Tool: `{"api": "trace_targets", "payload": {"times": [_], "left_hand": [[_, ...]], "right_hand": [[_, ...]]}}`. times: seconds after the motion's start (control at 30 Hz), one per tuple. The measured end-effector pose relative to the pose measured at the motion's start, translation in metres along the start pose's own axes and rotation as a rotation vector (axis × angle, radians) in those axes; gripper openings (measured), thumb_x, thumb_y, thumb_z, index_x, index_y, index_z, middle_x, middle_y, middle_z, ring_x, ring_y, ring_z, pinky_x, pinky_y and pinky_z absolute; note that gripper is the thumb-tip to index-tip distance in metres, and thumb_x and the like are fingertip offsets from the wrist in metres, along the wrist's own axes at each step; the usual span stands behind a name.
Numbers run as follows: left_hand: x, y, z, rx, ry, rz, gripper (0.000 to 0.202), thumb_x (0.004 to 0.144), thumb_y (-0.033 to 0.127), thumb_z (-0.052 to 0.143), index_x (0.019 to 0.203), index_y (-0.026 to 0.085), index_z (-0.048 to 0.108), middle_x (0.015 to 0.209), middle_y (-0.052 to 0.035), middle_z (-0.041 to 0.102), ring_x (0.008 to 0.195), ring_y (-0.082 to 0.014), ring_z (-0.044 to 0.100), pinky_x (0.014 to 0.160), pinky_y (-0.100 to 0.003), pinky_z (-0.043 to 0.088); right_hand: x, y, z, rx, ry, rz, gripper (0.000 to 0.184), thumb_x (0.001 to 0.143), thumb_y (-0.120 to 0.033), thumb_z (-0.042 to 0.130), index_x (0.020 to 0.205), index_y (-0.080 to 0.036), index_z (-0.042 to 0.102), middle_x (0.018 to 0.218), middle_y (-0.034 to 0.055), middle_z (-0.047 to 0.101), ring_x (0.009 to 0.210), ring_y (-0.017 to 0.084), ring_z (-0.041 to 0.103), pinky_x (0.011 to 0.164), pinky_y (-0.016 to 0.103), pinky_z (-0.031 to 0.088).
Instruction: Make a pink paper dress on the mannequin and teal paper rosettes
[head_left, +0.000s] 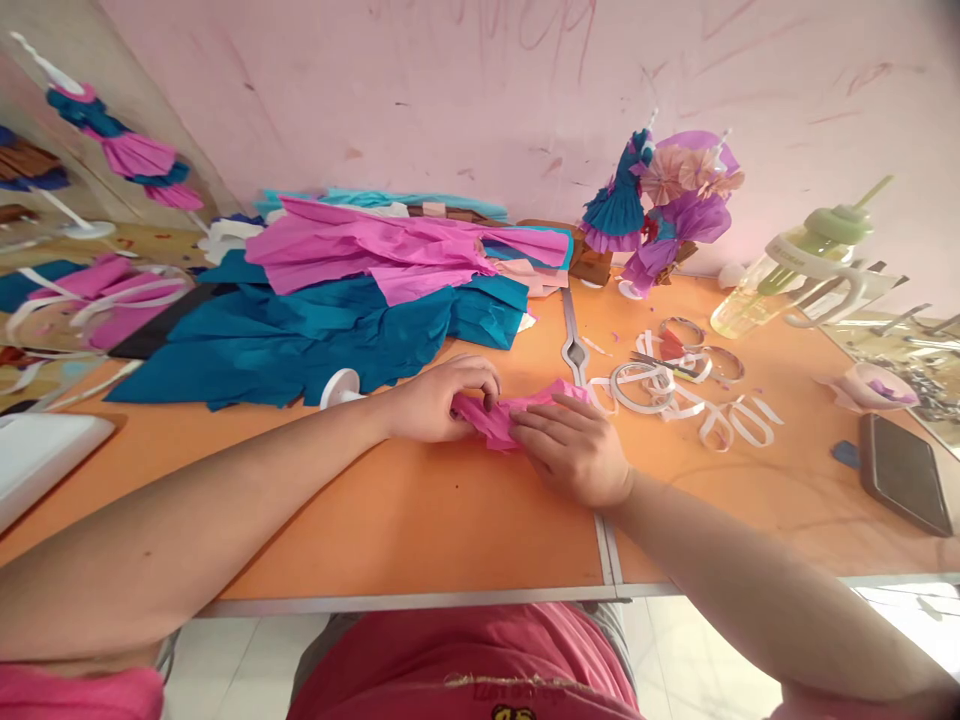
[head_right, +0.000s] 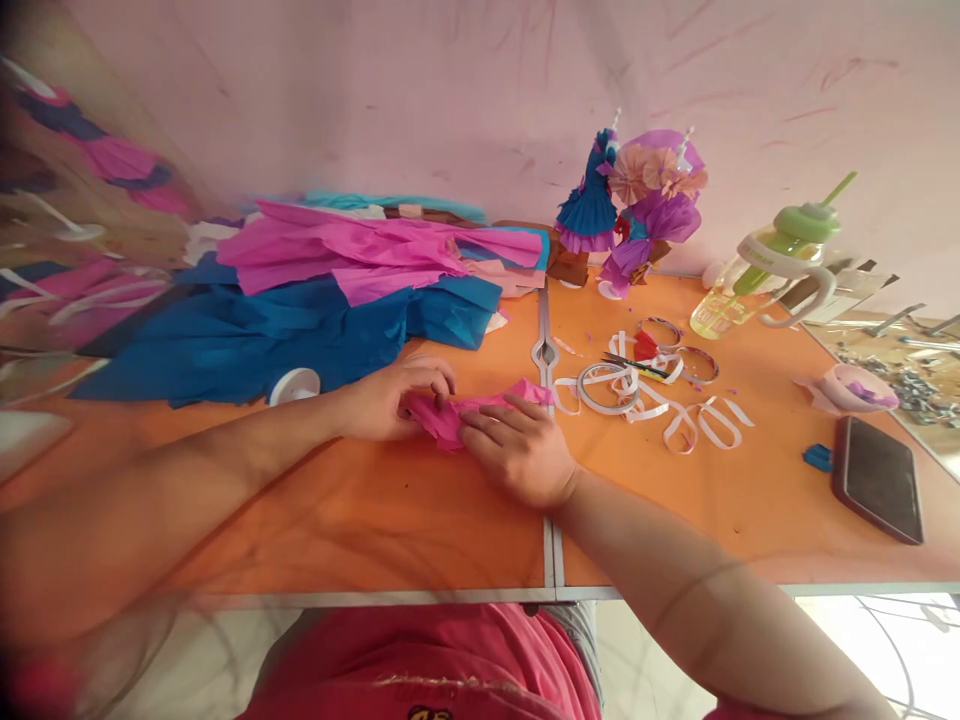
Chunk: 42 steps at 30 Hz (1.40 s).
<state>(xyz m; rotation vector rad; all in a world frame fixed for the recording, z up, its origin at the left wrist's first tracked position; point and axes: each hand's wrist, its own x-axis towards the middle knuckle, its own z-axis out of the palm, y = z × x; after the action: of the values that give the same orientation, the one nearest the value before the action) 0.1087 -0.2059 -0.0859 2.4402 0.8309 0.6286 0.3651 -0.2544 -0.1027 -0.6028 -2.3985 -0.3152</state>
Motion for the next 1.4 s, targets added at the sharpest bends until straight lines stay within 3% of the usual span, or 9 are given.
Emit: {"api": "trace_targets", "payload": {"times": [0.27,0.43,0.7,0.93,1.1,1.17,1.27,1.33,1.4], "left_hand": [[-0.006,0.008,-0.003,0.156,-0.08,0.124,0.009,0.075,0.014,0.057,0.08,0.021,0.06,0.086,-0.0038,0.065,0.087,-0.0197,0.055,0.084,-0.033,0.041],[-0.013,0.008,-0.004,0.206,-0.087,0.166,0.012,0.085,0.02,0.054,0.088,0.022,0.065,0.097,-0.0063,0.069,0.089,-0.0207,0.055,0.087,-0.036,0.038],[-0.016,-0.005,-0.005,0.381,-0.04,0.281,0.018,0.092,0.021,0.05,0.094,0.023,0.068,0.1,-0.0083,0.07,0.096,-0.0221,0.055,0.091,-0.039,0.04],[-0.018,-0.017,-0.009,0.387,-0.14,0.391,0.019,0.091,0.018,0.051,0.092,0.028,0.068,0.1,-0.0046,0.07,0.094,-0.0195,0.061,0.091,-0.039,0.046],[-0.02,-0.017,-0.018,0.225,-0.216,0.324,0.014,0.087,0.02,0.06,0.091,0.029,0.07,0.099,-0.0033,0.072,0.09,-0.0194,0.065,0.093,-0.039,0.05],[-0.022,-0.017,-0.019,0.214,-0.173,0.256,0.011,0.082,0.026,0.068,0.091,0.03,0.071,0.097,-0.0026,0.073,0.09,-0.0206,0.066,0.092,-0.039,0.051],[-0.018,-0.01,-0.01,0.266,0.028,0.159,0.019,0.078,0.034,0.072,0.096,0.029,0.073,0.098,-0.0047,0.072,0.097,-0.0254,0.065,0.094,-0.044,0.048],[-0.011,-0.002,0.001,0.3,0.144,0.122,0.031,0.082,0.035,0.067,0.112,0.026,0.07,0.116,-0.0089,0.068,0.114,-0.0283,0.058,0.103,-0.049,0.041],[-0.004,0.007,0.01,0.33,0.133,0.121,0.041,0.087,0.035,0.062,0.125,0.022,0.063,0.132,-0.01,0.061,0.126,-0.0281,0.051,0.111,-0.049,0.033]], "right_hand": [[-0.007,0.002,0.002,-0.108,-0.042,-0.174,0.019,0.092,-0.014,0.056,0.105,-0.019,0.069,0.115,0.0042,0.072,0.104,0.019,0.063,0.092,0.035,0.05],[-0.007,0.002,0.001,-0.133,-0.06,-0.239,0.012,0.09,-0.015,0.059,0.096,-0.019,0.069,0.12,0.0043,0.069,0.105,0.019,0.061,0.094,0.037,0.049],[-0.001,0.002,0.003,-0.178,-0.14,-0.138,0.022,0.094,-0.014,0.052,0.111,-0.021,0.065,0.111,0.005,0.069,0.103,0.018,0.057,0.082,0.03,0.048],[-0.004,0.002,0.005,-0.202,-0.155,-0.14,0.024,0.094,-0.016,0.051,0.114,-0.023,0.064,0.114,0.0042,0.067,0.102,0.018,0.055,0.073,0.029,0.045],[-0.003,0.002,0.005,-0.221,-0.15,-0.129,0.024,0.095,-0.018,0.05,0.114,-0.025,0.064,0.113,0.003,0.067,0.097,0.017,0.055,0.07,0.029,0.043],[-0.003,0.001,0.006,-0.233,-0.165,-0.107,0.024,0.096,-0.019,0.049,0.114,-0.025,0.065,0.113,0.0032,0.066,0.096,0.017,0.054,0.068,0.03,0.042],[-0.003,-0.001,0.008,-0.246,-0.195,-0.086,0.023,0.097,-0.02,0.048,0.109,-0.024,0.067,0.115,0.004,0.066,0.095,0.018,0.054,0.066,0.03,0.042],[-0.003,-0.002,0.01,-0.247,-0.209,-0.084,0.022,0.097,-0.021,0.048,0.108,-0.024,0.067,0.118,0.0039,0.065,0.095,0.019,0.054,0.066,0.031,0.042],[-0.004,-0.002,0.011,-0.237,-0.22,-0.078,0.022,0.096,-0.02,0.049,0.106,-0.024,0.067,0.12,0.0037,0.064,0.096,0.02,0.054,0.066,0.032,0.043]]}}
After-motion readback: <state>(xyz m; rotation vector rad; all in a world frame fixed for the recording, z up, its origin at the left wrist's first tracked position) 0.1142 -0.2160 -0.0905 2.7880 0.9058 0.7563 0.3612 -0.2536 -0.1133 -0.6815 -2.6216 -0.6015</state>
